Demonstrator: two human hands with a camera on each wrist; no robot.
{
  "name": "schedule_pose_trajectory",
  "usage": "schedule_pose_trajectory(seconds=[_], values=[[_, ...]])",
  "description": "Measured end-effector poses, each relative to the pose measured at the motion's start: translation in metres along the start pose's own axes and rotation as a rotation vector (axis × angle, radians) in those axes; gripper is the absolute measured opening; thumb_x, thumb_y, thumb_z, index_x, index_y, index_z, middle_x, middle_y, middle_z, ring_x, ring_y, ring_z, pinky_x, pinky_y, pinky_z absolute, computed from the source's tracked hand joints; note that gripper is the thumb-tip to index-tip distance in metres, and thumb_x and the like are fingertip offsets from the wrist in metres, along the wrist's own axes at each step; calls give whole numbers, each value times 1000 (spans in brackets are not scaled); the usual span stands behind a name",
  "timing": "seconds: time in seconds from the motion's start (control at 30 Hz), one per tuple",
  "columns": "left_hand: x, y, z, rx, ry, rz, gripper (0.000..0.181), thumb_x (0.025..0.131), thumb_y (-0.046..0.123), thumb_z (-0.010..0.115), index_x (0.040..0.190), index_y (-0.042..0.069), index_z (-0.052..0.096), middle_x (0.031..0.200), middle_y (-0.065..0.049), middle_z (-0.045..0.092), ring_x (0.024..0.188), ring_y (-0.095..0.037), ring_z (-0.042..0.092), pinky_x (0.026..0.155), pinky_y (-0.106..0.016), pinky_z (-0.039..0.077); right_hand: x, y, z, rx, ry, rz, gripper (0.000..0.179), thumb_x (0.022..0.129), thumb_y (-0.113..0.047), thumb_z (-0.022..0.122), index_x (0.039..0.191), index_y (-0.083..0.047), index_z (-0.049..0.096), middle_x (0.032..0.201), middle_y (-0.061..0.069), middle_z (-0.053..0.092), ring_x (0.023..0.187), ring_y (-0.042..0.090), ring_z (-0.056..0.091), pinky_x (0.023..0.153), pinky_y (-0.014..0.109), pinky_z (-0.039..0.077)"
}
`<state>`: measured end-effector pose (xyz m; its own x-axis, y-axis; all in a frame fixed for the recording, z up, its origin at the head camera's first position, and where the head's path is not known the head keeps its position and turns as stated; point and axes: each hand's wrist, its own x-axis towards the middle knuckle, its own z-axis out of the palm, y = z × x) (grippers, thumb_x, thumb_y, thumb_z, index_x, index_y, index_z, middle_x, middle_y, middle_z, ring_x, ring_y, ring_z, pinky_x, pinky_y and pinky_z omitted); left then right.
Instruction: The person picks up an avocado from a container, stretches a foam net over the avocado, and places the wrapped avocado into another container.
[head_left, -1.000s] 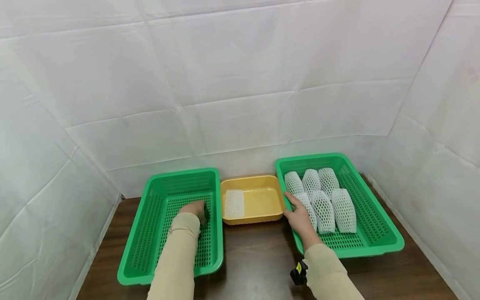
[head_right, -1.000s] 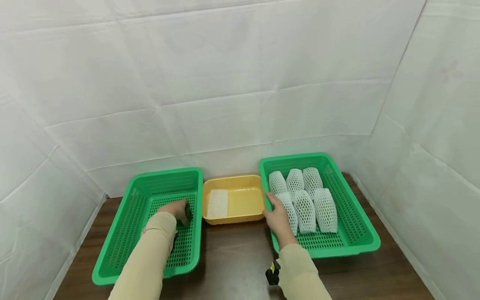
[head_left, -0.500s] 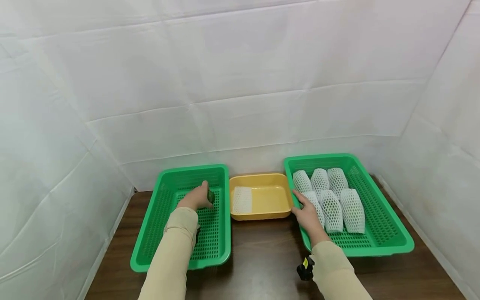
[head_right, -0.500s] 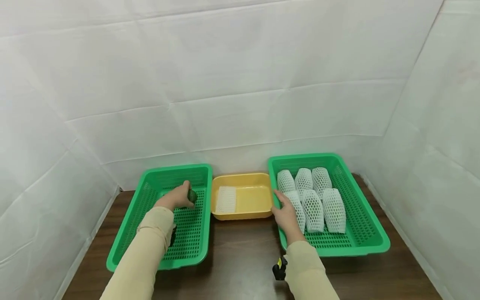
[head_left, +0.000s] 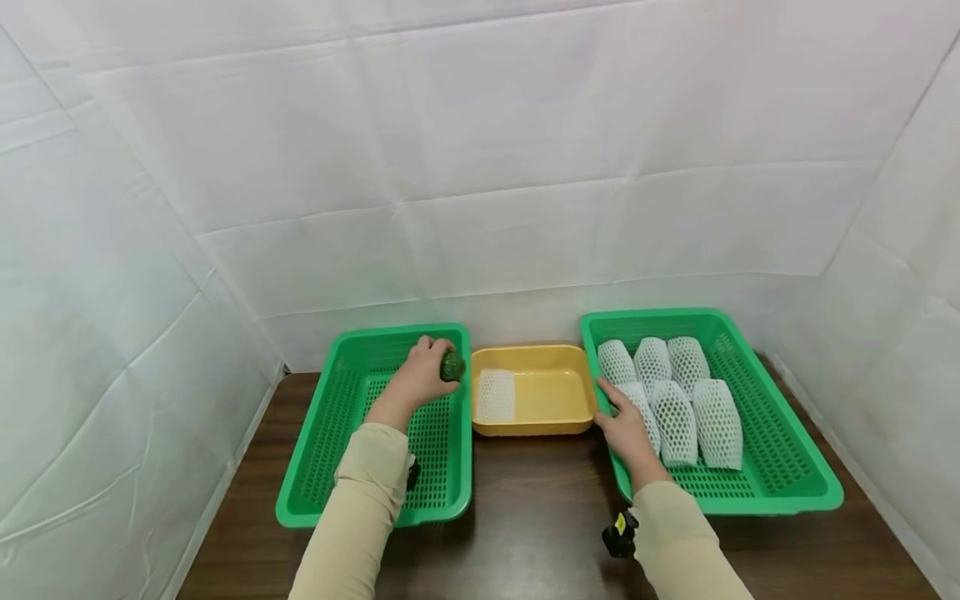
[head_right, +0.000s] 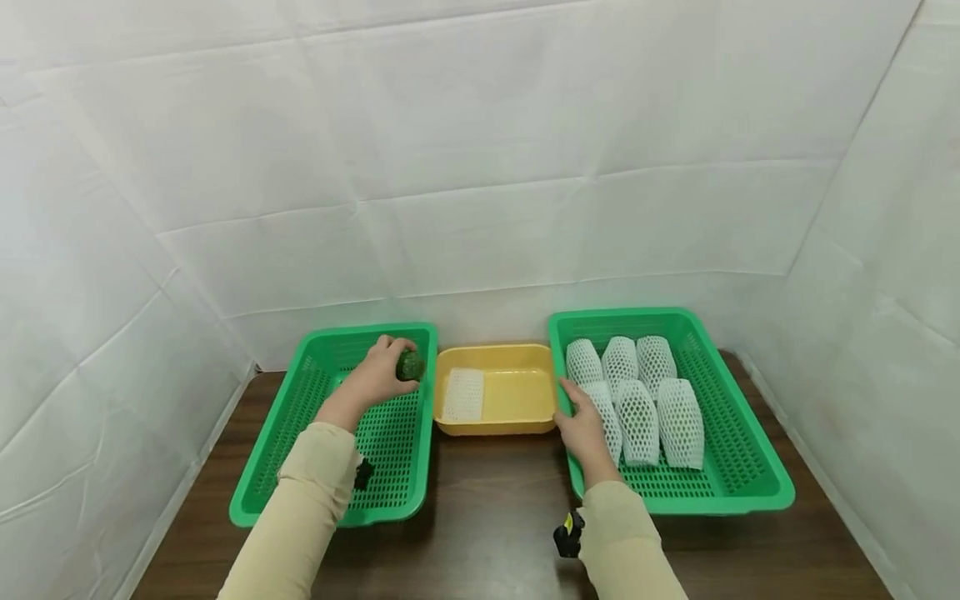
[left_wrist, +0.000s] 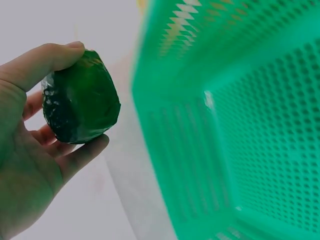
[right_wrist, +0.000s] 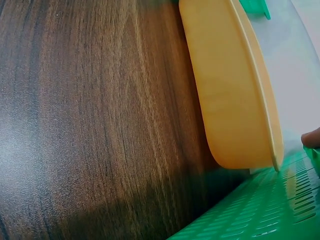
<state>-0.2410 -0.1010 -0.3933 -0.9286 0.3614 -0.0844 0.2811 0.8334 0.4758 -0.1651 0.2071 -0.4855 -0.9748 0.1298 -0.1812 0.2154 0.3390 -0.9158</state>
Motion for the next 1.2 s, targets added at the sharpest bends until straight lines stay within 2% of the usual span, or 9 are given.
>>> schedule_pose_trajectory(seconds=[0.07, 0.23, 0.4, 0.53, 0.77, 1.03, 1.2], values=[[-3, 11, 0, -11, 14, 26, 61, 84, 21, 70, 135, 9, 40, 130, -16, 38, 114, -32, 43, 83, -45, 46, 0, 0, 0, 3, 0, 0, 59, 93, 0, 42, 148, -12, 24, 153, 15, 13, 136, 37, 16, 103, 50, 28], [-15, 35, 5, -109, 53, 85, 62, 83, 19, 71, 134, 6, 38, 129, -13, 43, 107, -28, 51, 81, -42, 48, 2, 3, 0, 6, -3, -3, 59, 93, 0, 42, 148, -12, 24, 153, 15, 13, 136, 37, 16, 103, 50, 28], [-25, 52, 18, -201, 65, 77, 56, 85, 18, 68, 131, 5, 40, 125, -13, 46, 101, -26, 54, 78, -40, 48, 3, 5, 1, 6, -1, -10, 59, 92, -1, 42, 148, -12, 25, 153, 14, 13, 136, 37, 17, 103, 50, 29], [-30, 59, 29, -226, 65, 37, 50, 87, 21, 65, 129, 7, 41, 127, -13, 44, 97, -25, 53, 76, -39, 46, 2, 5, 1, 7, 0, -13, 60, 91, 0, 42, 148, -12, 25, 152, 15, 13, 136, 38, 17, 102, 50, 30], [-34, 64, 41, -211, 121, 18, 47, 87, 24, 65, 128, 12, 45, 125, -14, 44, 96, -27, 53, 75, -42, 47, 3, 3, -1, -3, -3, -20, 59, 92, 0, 42, 147, -9, 25, 152, 16, 14, 136, 37, 16, 103, 50, 28], [-45, 72, 54, -266, 99, 49, 47, 82, 24, 68, 126, 18, 50, 126, -8, 45, 98, -25, 50, 71, -39, 48, 3, 3, -2, -23, -2, -35, 59, 92, 0, 43, 147, -9, 26, 151, 18, 16, 136, 37, 15, 104, 50, 25], [-54, 79, 67, -257, 123, 70, 49, 79, 20, 70, 123, 14, 51, 118, -7, 51, 97, -23, 50, 72, -37, 48, 2, 5, -1, -27, -3, -20, 59, 92, -1, 43, 148, -11, 25, 152, 16, 14, 137, 37, 14, 105, 51, 24]])
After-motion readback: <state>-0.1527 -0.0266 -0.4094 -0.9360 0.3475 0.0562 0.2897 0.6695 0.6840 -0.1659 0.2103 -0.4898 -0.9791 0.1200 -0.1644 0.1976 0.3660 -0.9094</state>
